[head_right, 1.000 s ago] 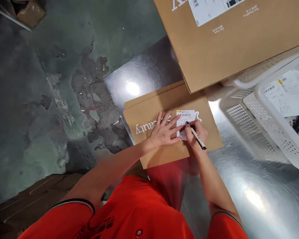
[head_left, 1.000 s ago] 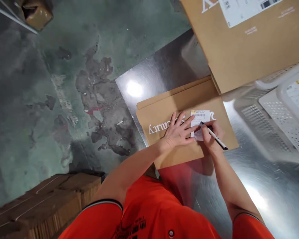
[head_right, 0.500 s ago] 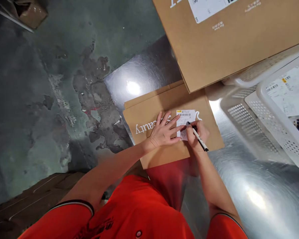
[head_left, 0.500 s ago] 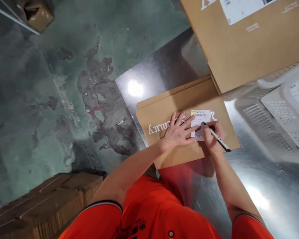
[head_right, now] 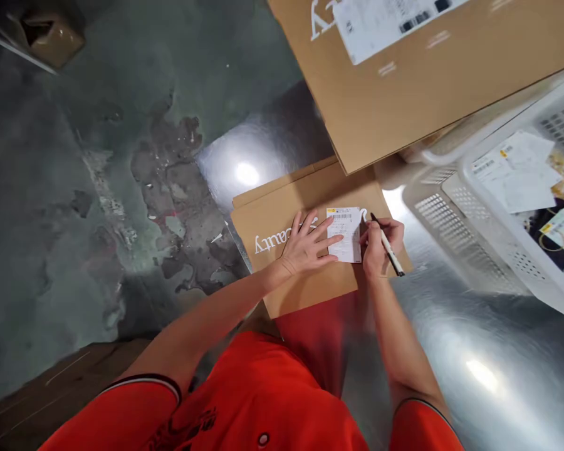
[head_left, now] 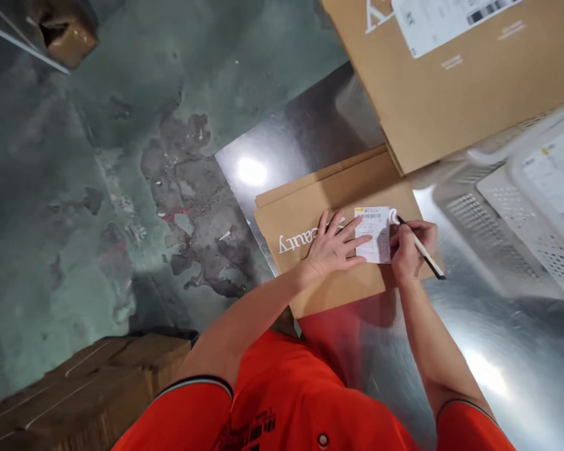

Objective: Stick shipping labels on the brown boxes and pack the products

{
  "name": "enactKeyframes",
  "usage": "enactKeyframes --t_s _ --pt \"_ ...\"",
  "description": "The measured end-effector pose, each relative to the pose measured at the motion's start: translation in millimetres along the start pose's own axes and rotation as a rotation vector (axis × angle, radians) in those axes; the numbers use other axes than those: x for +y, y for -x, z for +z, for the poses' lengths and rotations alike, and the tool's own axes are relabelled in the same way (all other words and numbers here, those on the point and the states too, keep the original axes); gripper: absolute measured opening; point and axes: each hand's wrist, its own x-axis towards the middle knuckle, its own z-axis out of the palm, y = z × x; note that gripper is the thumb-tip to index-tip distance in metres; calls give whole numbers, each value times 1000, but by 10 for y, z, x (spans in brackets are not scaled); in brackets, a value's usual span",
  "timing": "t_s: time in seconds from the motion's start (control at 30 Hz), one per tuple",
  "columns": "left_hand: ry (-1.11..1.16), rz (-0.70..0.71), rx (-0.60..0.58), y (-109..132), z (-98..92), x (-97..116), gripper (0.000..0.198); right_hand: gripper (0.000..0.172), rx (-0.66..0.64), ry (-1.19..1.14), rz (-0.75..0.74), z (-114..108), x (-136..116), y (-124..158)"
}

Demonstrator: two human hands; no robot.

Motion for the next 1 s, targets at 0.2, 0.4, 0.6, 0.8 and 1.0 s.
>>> enactKeyframes --t_s 0.2,0.4,0.6,0.8,1.0 --pt "41 4 26 -36 5 -6 43 41 46 -8 121 -136 -125 89" --pt "93 -11 52 -57 -14 35 34 38 -63 258 82 -218 -222 274" --pt "130 12 51 -57 -49 25 33 47 -21 218 121 -121 -296 271" --pt "249 8 34 -37 -75 55 26 50 162 86 323 -155 -277 395" --pt "725 151 234 -66 -577 -198 26 49 262 -7 475 -260 -402 594"
